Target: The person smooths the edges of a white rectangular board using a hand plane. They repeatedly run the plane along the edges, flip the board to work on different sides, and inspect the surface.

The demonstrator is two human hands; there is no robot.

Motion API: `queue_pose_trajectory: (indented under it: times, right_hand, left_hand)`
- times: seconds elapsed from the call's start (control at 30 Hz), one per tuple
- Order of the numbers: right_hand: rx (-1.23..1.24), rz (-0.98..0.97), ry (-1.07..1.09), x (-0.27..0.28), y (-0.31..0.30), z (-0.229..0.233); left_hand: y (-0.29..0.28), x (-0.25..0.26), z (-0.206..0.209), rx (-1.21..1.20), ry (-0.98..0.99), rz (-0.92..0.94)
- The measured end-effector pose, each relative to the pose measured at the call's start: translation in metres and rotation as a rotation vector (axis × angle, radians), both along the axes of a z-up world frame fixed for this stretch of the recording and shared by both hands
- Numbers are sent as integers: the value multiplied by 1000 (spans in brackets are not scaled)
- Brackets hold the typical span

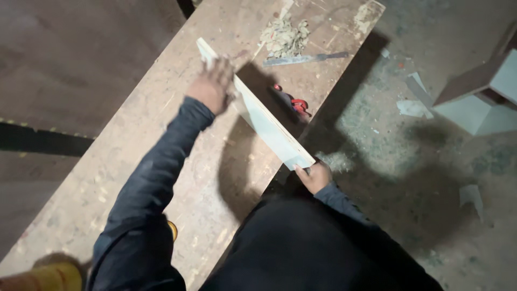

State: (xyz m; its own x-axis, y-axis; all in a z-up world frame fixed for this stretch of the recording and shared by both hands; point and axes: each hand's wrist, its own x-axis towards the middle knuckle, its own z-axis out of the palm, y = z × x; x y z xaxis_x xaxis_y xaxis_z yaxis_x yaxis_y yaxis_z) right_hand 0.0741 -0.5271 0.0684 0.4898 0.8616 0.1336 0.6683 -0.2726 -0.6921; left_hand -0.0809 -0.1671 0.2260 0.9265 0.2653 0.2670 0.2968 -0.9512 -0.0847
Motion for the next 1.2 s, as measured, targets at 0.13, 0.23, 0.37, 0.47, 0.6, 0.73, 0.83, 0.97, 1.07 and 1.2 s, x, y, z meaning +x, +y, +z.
queue_pose_trajectory:
  times: [0.13, 0.23, 0.37, 0.47, 0.6, 0.73, 0.83, 0.97, 1.07, 1.2]
  right_hand:
    - [-31, -49, -9, -4, -2, -17]
    - [-70, -59, -11, -5, 4, -26]
    - [-83, -69, -10, -7, -3, -29]
    - [-81, -107, -19, -3, -4, -23]
    - [37, -101, -14, -7, -3, -18]
    - [14, -139, -5, -12, -7, -13]
    - [19, -146, -7, -13, -6, -10]
    - [32, -192, 2, -14, 1, -4]
    - [-41, -179, 36, -20, -6, -3]
    - [-55, -166, 52, -20, -4, -9]
  left_hand:
    - [-115, 2, 8, 138, -175, -366]
    - [-197, -3, 16, -353, -29, -896]
    - [-219, 0, 25, -256, -211, -937]
    - [-190, 5, 14, -149, -264, -745]
    - [-120, -2, -25, -75, -255, -567]
    - [1, -10, -37, -118, 69, -305]
    - [94, -25, -12, 18, -182, 281]
    - [126, -24, 10, -37, -34, 533]
    - [67, -10, -2, 22, -24, 51]
    - [-64, 4, -4, 117, -117, -271]
